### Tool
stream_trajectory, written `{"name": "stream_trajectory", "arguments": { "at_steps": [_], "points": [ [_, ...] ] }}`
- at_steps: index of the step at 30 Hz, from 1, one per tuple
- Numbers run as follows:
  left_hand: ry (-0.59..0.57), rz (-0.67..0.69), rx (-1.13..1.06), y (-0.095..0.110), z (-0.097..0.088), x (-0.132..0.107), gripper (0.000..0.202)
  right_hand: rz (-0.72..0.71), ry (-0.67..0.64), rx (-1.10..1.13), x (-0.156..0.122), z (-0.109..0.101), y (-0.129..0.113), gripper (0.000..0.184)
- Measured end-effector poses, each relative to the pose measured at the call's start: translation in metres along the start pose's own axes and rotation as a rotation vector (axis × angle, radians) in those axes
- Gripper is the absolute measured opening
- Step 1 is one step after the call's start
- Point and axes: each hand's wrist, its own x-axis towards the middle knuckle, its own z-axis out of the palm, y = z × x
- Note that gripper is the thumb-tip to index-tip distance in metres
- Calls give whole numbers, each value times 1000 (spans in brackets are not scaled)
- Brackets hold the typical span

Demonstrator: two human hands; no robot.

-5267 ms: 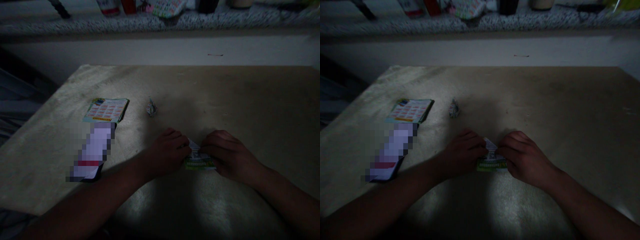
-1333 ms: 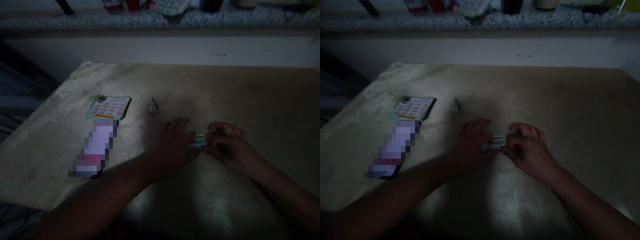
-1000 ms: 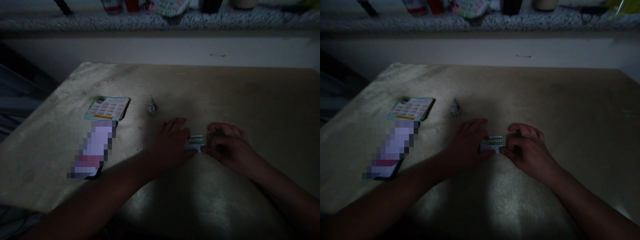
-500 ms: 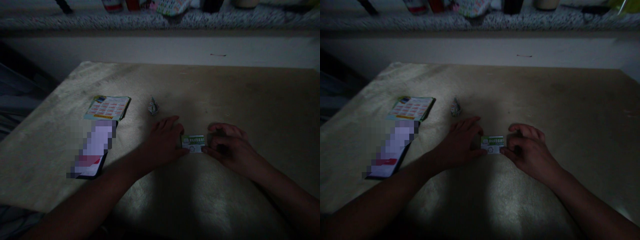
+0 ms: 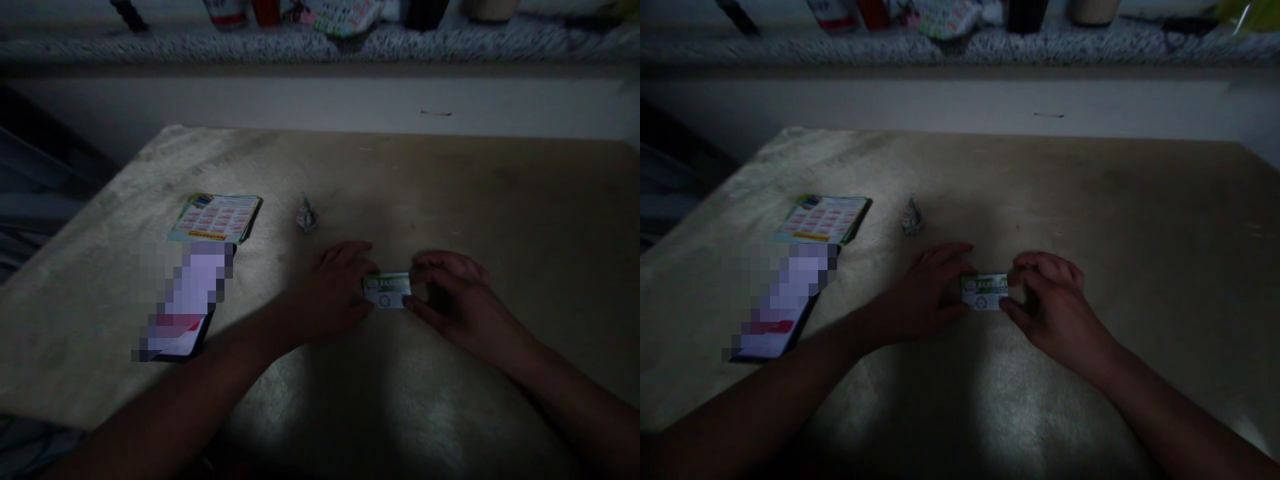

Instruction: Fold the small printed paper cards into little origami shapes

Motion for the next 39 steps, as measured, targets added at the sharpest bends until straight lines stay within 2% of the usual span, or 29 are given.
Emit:
{"name": "stream_trajectory", "arguments": {
  "at_steps": [4,10,14,18,23,27,31,39],
  "points": [
    [43,42,-125,5,3,2,38,-35,6,80,3,0,-1,35],
    [114,78,-158,10,7,1,29,-174,-7,140,6,-2,-6,16],
    [131,119,-241,14,6,1,25,-239,-9,233,7,-3,-11,12],
    [163,121,-302,17,8,0,18,-311,86,316,9,-4,-13,15],
    [358,288,-291,13,11,-1,7,-402,284,351,10,-11,-17,20],
    [486,464,-216,14,10,-1,8,-490,285,289,7,-17,-20,18],
    [499,542,-152,17,7,-1,6,-497,285,202,5,-19,-23,18],
    [399,544,-158,14,2,-2,7,-447,221,140,4,-24,-24,21]
  ]
}}
